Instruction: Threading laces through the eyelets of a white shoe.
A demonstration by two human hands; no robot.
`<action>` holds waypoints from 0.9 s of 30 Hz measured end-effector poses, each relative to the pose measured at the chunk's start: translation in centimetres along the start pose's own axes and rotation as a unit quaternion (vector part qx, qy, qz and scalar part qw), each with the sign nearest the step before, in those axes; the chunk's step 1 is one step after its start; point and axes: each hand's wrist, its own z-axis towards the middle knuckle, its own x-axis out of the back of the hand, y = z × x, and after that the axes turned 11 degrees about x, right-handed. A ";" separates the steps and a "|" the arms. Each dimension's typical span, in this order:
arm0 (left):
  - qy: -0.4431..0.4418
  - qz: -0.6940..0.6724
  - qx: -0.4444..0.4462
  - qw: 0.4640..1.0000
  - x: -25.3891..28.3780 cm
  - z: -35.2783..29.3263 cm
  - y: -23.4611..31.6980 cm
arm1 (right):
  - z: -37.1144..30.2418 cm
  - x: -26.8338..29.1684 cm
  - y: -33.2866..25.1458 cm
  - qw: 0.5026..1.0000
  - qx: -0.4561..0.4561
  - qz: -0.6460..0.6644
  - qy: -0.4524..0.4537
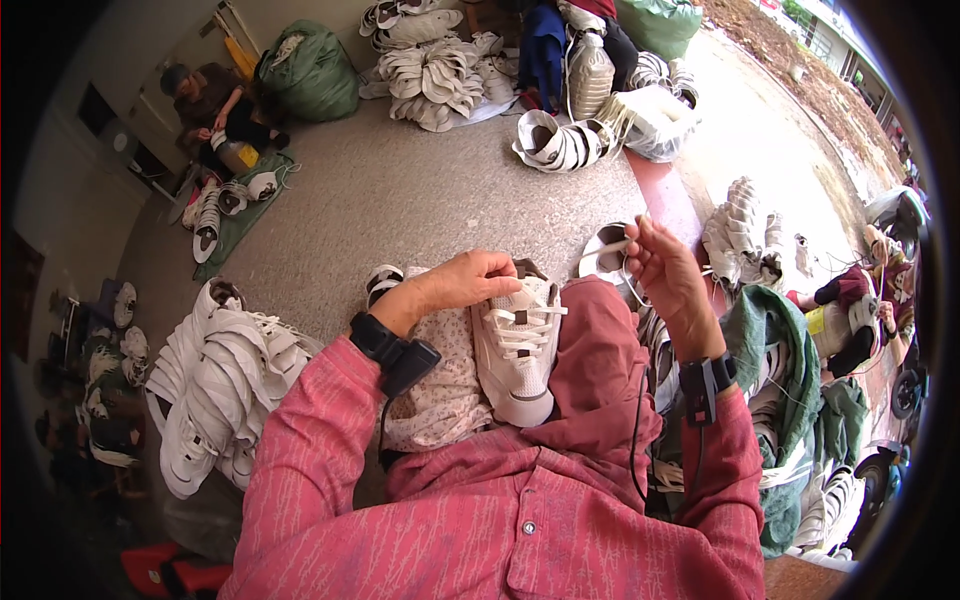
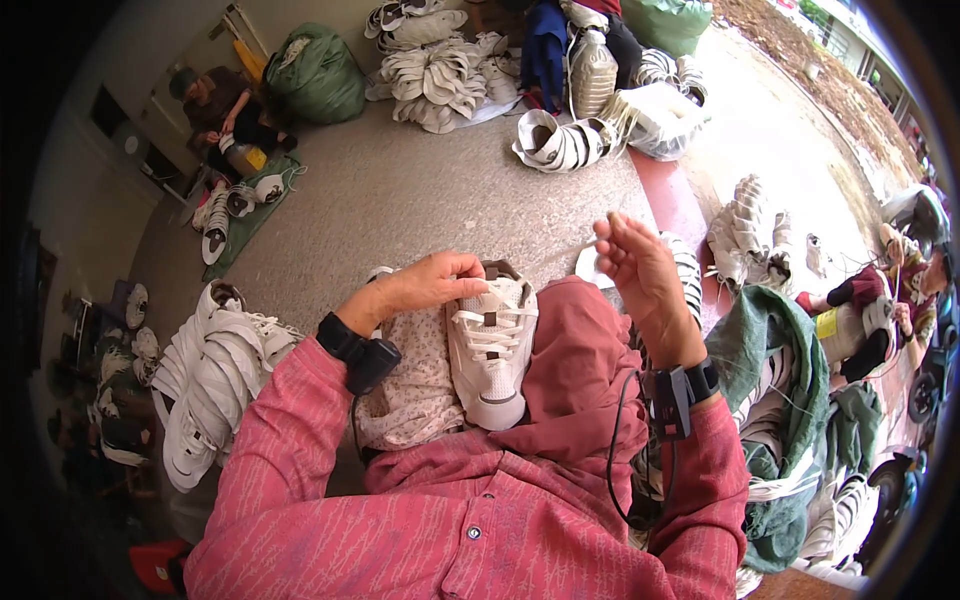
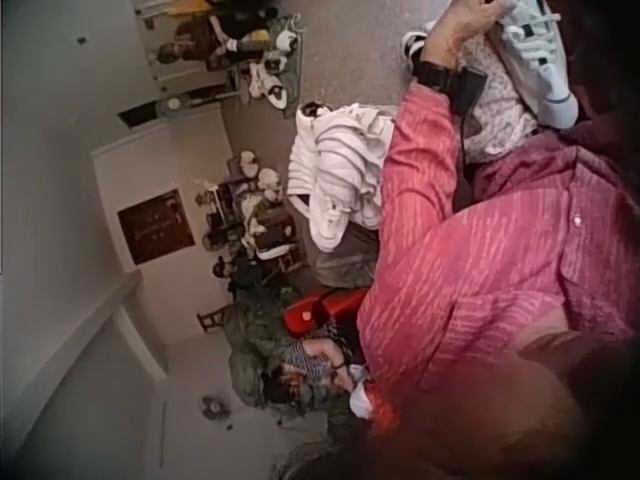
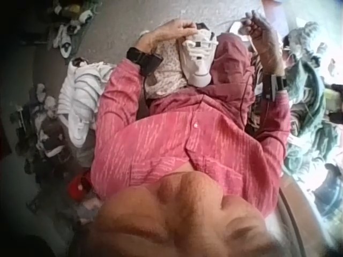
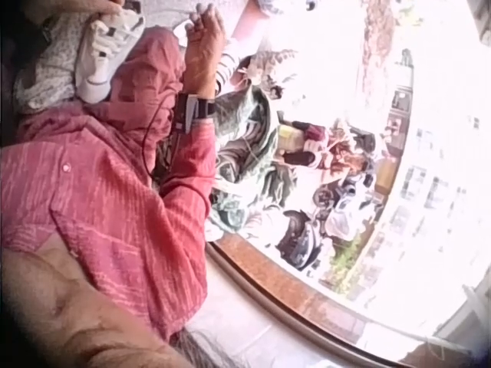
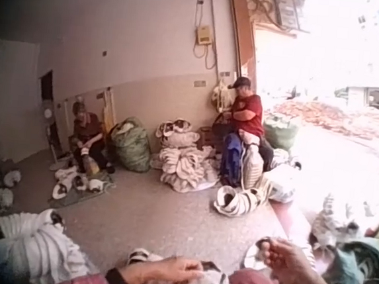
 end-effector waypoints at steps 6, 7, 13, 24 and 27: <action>-0.063 0.021 0.007 0.998 -0.5 0.2 2.5 | -0.8 -7.8 -3.5 0.980 0.122 -0.002 -0.155; -0.093 0.019 0.054 0.994 -0.3 0.2 3.6 | -0.9 -8.8 -3.8 0.974 0.135 -0.030 -0.180; -0.134 -0.056 0.000 0.989 1.8 0.7 6.3 | 3.4 -5.4 -0.2 0.913 0.085 -0.362 -0.170; -0.118 -0.123 -0.033 0.985 3.8 -0.7 7.4 | 2.1 -8.2 7.7 0.859 0.101 -0.304 -0.400; -0.112 -0.227 -0.051 0.966 3.5 -1.1 6.5 | 2.7 -5.7 7.5 0.943 0.012 -0.270 -0.196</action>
